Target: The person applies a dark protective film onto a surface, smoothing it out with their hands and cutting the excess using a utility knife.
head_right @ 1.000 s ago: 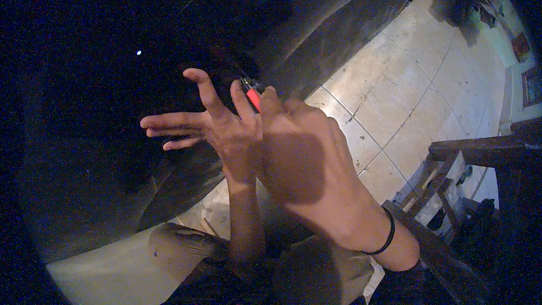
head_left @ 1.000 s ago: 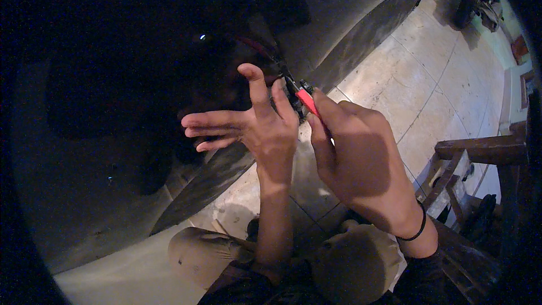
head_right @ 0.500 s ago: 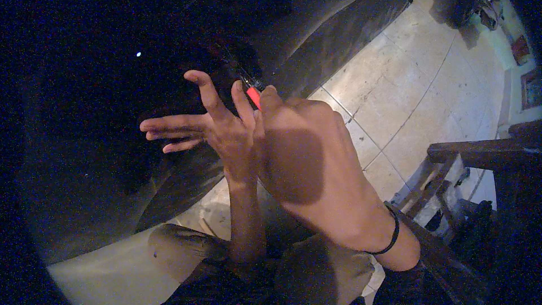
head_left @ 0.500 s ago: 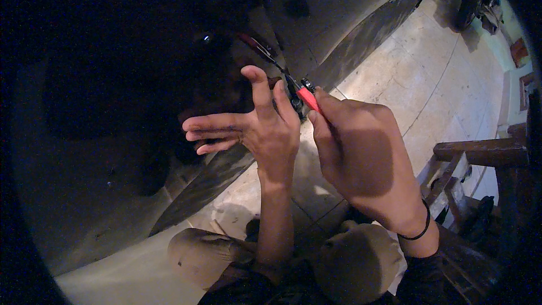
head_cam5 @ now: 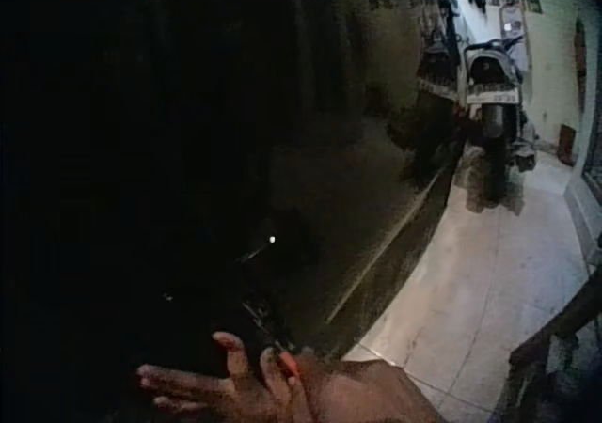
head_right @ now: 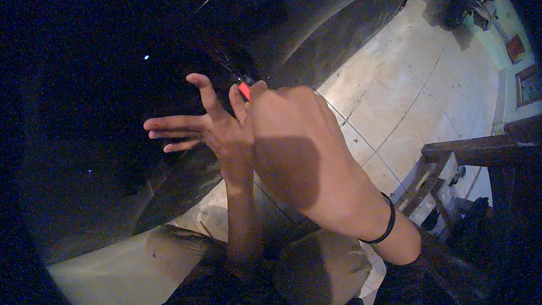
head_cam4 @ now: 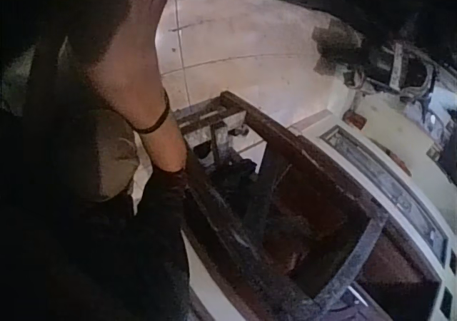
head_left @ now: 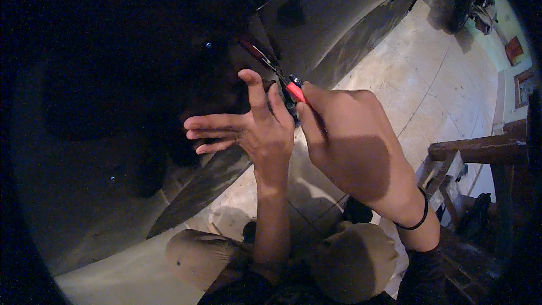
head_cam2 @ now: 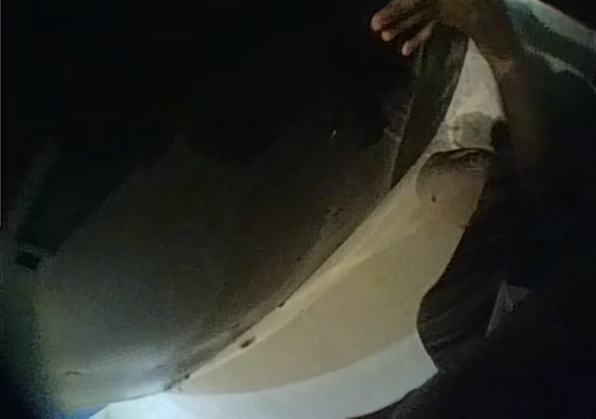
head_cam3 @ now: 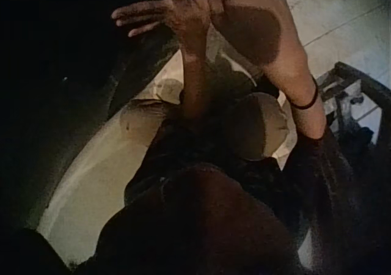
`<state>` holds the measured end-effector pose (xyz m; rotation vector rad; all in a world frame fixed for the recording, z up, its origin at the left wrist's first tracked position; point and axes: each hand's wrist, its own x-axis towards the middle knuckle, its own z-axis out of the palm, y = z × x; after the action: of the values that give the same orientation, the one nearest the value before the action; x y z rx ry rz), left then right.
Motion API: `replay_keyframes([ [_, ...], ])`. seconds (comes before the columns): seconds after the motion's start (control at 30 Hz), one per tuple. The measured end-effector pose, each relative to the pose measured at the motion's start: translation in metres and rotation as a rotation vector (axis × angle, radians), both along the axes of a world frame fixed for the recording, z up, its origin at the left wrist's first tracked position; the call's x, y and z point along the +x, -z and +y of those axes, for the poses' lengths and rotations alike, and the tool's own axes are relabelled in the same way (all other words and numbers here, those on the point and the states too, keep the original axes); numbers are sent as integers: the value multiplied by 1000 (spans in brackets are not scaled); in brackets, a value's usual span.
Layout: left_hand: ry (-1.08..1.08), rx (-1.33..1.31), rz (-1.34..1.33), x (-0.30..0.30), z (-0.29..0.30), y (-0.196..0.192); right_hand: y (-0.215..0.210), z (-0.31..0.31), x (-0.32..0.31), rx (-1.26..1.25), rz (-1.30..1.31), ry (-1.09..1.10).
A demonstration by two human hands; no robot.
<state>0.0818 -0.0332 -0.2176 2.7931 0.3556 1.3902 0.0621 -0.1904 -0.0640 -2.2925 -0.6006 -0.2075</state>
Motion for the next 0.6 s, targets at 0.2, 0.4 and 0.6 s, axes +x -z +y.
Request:
replay_keyframes([
  [0.2,38,-215,48,-9,-24,-33,5,-7,-16,-25,4,53],
  [0.4,39,-208,23,-7,-18,-33,-1,-6,-21,18,39,41],
  [0.6,69,-227,45,-10,-22,-31,3,-5,-13,18,15,41],
])
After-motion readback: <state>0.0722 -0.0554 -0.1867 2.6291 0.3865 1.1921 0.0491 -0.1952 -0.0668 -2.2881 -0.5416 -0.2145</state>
